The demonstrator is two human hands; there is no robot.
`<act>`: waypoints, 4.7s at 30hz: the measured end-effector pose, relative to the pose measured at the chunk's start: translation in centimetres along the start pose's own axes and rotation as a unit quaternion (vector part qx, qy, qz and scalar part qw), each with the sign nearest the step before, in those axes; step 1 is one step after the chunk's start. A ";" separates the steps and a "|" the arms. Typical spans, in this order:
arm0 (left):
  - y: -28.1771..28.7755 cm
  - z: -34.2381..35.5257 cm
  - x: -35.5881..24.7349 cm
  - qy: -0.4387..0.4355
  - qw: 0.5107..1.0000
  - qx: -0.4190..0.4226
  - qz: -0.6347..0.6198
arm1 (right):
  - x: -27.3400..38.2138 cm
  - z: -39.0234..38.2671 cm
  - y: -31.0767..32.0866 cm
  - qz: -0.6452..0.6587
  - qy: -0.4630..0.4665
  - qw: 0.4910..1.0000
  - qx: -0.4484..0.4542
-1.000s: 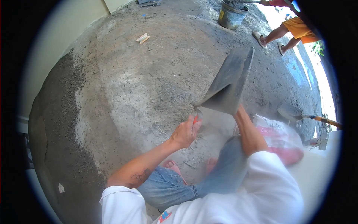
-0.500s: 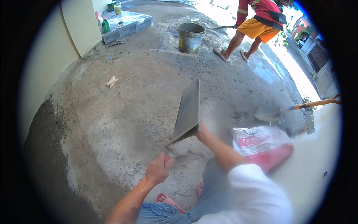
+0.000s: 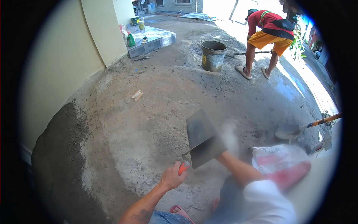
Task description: Smoothing wet cement on a floor using a trowel and float.
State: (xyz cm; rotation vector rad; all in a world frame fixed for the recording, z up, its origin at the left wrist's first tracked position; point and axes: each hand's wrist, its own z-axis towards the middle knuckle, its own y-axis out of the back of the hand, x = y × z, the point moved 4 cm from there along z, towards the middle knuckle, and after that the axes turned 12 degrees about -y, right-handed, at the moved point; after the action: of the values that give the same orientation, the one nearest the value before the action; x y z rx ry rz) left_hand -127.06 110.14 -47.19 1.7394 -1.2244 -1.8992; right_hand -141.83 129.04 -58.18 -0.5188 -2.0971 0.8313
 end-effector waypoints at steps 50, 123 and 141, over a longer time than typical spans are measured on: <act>-1.8 1.6 4.7 0.168 0.885 -0.158 -0.404 | -1.8 -3.5 4.5 0.006 -0.137 0.961 -0.239; -3.1 0.6 4.3 0.279 0.800 -0.138 -0.513 | -0.9 -7.0 0.7 -0.051 -0.151 0.960 -0.232; -3.4 0.6 4.4 0.270 0.809 -0.140 -0.503 | -1.6 -5.9 2.0 -0.024 -0.164 0.964 -0.207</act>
State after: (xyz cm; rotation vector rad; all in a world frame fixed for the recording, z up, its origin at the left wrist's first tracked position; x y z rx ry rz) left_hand -127.58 109.28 -52.70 2.7268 0.2891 -1.5926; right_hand -136.03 131.73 -57.74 -0.5747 -2.6013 0.4697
